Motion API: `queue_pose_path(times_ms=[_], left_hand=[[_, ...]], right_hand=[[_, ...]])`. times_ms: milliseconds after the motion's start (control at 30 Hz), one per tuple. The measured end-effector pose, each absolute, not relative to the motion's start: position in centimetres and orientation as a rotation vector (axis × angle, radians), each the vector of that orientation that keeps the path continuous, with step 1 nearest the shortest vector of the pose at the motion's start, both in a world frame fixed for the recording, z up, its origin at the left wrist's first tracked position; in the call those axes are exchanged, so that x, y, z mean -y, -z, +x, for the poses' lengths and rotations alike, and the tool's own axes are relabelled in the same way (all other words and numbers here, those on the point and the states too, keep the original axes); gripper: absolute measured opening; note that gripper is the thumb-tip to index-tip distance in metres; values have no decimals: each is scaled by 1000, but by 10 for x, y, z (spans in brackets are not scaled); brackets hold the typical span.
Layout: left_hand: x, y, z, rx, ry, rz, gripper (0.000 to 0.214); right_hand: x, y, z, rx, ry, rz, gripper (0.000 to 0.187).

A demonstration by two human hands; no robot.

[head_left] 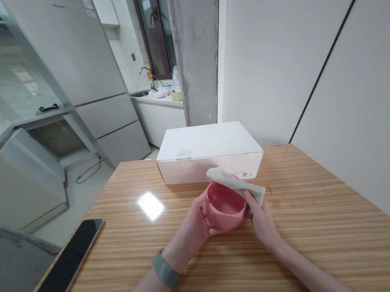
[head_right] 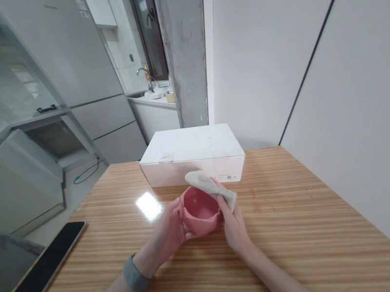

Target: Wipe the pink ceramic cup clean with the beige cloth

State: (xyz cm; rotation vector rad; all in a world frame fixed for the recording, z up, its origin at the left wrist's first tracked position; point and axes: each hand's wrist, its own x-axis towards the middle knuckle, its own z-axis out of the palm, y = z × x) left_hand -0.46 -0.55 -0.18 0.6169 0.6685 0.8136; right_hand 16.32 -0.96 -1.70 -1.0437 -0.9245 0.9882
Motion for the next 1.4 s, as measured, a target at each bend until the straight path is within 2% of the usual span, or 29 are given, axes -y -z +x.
queue_pose_path(times_ms=[100, 333, 600, 800, 967, 1167, 1267, 1400], left_hand=[[-1, 8, -12, -716, -732, 586, 50], [-6, 25, -14, -683, -682, 510, 32], [-3, 22, -9, -741, -867, 521, 26], [3, 18, -3, -724, -1023, 556, 37], [8, 16, 0, -599, -951, 603, 38], [3, 20, -5, -686, -797, 541, 43], [1, 22, -6, -689, -745, 506, 37], [-1, 22, -9, -710, -793, 478, 28]], right_hand=[[4, 18, 168, 843, -1009, -1075, 47], [2, 10, 175, 860, -1221, -998, 44], [7, 9, 169, 881, -1094, -1050, 44], [15, 16, 154, 937, -983, -1029, 47], [10, 20, 160, 883, -981, -988, 46], [-2, 20, 174, 722, -1197, -961, 39], [-4, 18, 176, 727, -1316, -918, 39], [-4, 18, 176, 777, -1293, -936, 41]])
